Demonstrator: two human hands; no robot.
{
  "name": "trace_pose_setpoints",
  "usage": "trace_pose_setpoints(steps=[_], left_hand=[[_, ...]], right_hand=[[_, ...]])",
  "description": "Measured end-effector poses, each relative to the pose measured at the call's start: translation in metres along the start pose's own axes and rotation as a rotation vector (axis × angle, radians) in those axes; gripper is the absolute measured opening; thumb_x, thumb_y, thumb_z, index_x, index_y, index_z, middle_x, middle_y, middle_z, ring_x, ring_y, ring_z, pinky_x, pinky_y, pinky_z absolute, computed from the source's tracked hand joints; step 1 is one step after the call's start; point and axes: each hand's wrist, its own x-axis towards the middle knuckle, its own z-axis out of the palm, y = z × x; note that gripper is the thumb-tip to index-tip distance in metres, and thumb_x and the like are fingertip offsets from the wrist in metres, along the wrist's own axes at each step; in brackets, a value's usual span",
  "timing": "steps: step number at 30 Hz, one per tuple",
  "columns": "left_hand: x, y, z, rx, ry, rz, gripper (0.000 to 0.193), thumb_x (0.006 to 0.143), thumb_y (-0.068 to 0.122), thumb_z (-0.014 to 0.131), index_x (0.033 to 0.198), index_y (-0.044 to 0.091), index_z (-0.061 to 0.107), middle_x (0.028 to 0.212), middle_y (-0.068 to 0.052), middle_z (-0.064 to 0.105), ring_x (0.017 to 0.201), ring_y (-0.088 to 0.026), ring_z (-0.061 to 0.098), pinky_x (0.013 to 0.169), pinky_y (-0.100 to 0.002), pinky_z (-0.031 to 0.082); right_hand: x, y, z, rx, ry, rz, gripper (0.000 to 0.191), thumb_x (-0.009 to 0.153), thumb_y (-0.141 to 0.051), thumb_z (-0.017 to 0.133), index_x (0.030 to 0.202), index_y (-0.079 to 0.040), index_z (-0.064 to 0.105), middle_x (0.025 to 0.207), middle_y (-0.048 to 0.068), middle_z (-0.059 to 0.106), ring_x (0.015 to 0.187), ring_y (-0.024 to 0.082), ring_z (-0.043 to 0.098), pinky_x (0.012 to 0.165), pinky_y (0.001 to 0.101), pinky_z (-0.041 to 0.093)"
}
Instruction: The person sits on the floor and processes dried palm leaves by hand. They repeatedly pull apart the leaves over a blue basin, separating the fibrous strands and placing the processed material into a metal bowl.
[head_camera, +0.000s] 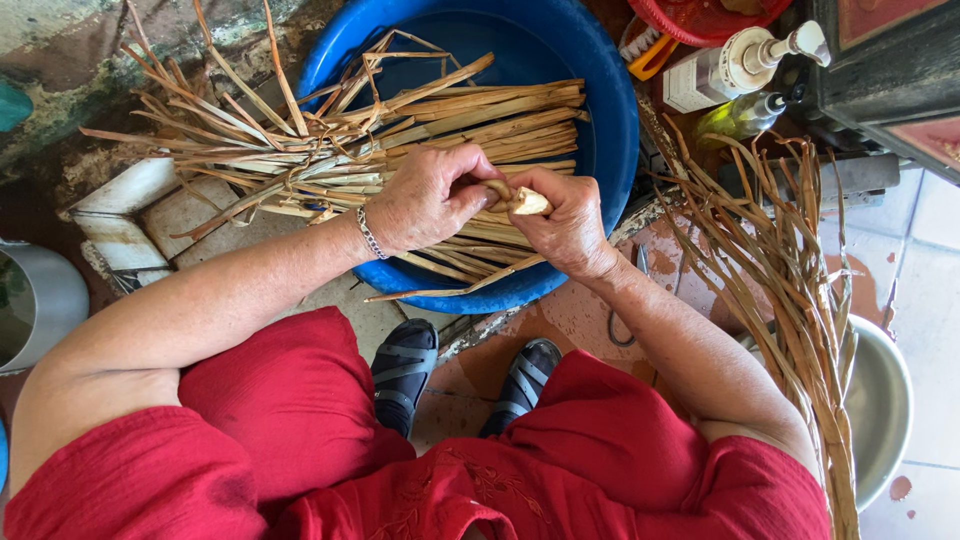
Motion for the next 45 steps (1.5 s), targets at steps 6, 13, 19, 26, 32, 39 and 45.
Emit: trace_pose_setpoints(steps=[6,13,19,26,32,39,45], left_hand=[[0.011,-0.005,-0.014,-0.048,-0.112,-0.165,0.021,0.098,0.010,0.070,0.116,0.006,0.061,0.091,-0.009,0.078,0.074,-0.015,0.075,0.068,-0.028,0.062],[0.001,-0.012,-0.072,0.279,-0.169,-0.235,0.039,0.091,0.019,0.079,0.122,0.005,0.060,0.081,-0.011,0.074,0.068,-0.018,0.070,0.062,-0.034,0.056],[-0.003,-0.010,-0.058,0.371,-0.040,-0.122,0.022,0.093,0.015,0.077,0.111,0.006,0.067,0.083,-0.008,0.072,0.067,-0.017,0.071,0.061,-0.032,0.057],[-0.003,0.003,-0.044,0.491,0.078,0.297,0.019,0.092,0.005,0.080,0.107,0.005,0.068,0.095,-0.008,0.068,0.088,-0.022,0.068,0.076,-0.036,0.058],[-0.006,0.005,-0.053,0.801,0.143,0.449,0.018,0.093,0.007,0.080,0.107,0.003,0.070,0.098,-0.008,0.063,0.095,-0.021,0.062,0.083,-0.034,0.057],[-0.002,-0.012,-0.039,0.117,-0.206,-0.263,0.011,0.098,0.013,0.070,0.092,0.005,0.073,0.080,-0.001,0.067,0.064,-0.009,0.061,0.055,-0.024,0.050],[-0.002,-0.018,-0.038,-0.771,-0.179,-0.503,0.016,0.099,0.017,0.069,0.097,0.001,0.069,0.082,-0.003,0.064,0.065,-0.006,0.053,0.055,-0.019,0.045]], right_hand=[[0.003,0.026,0.000,0.165,0.012,0.172,0.008,0.098,-0.007,0.072,0.105,-0.005,0.075,0.083,-0.001,0.070,0.073,0.004,0.061,0.061,0.0222,0.050],[0.006,0.044,-0.057,0.156,0.083,0.294,0.010,0.103,-0.014,0.075,0.109,-0.006,0.078,0.090,0.002,0.072,0.081,0.008,0.063,0.072,0.0232,0.054],[0.006,0.019,-0.064,-0.306,0.086,-0.055,0.027,0.106,-0.010,0.073,0.132,-0.001,0.071,0.125,0.015,0.073,0.100,0.018,0.073,0.084,0.0309,0.059],[0.009,0.003,-0.031,0.131,-0.226,0.265,0.043,0.099,-0.011,0.063,0.142,-0.009,0.058,0.128,0.003,0.066,0.061,0.008,0.066,0.054,0.0221,0.058],[0.008,0.013,-0.025,0.043,-0.241,0.191,0.023,0.102,-0.004,0.067,0.125,-0.003,0.071,0.088,0.005,0.073,0.068,0.009,0.059,0.059,0.0256,0.050],[0.001,0.013,-0.024,-0.086,-0.050,0.087,0.030,0.086,0.002,0.074,0.115,-0.001,0.073,0.090,0.007,0.075,0.077,0.011,0.071,0.066,0.0258,0.055],[0.005,0.007,-0.017,-0.064,-0.039,-0.015,0.026,0.091,0.000,0.072,0.117,0.000,0.071,0.091,0.009,0.074,0.083,0.012,0.071,0.073,0.0267,0.056]])
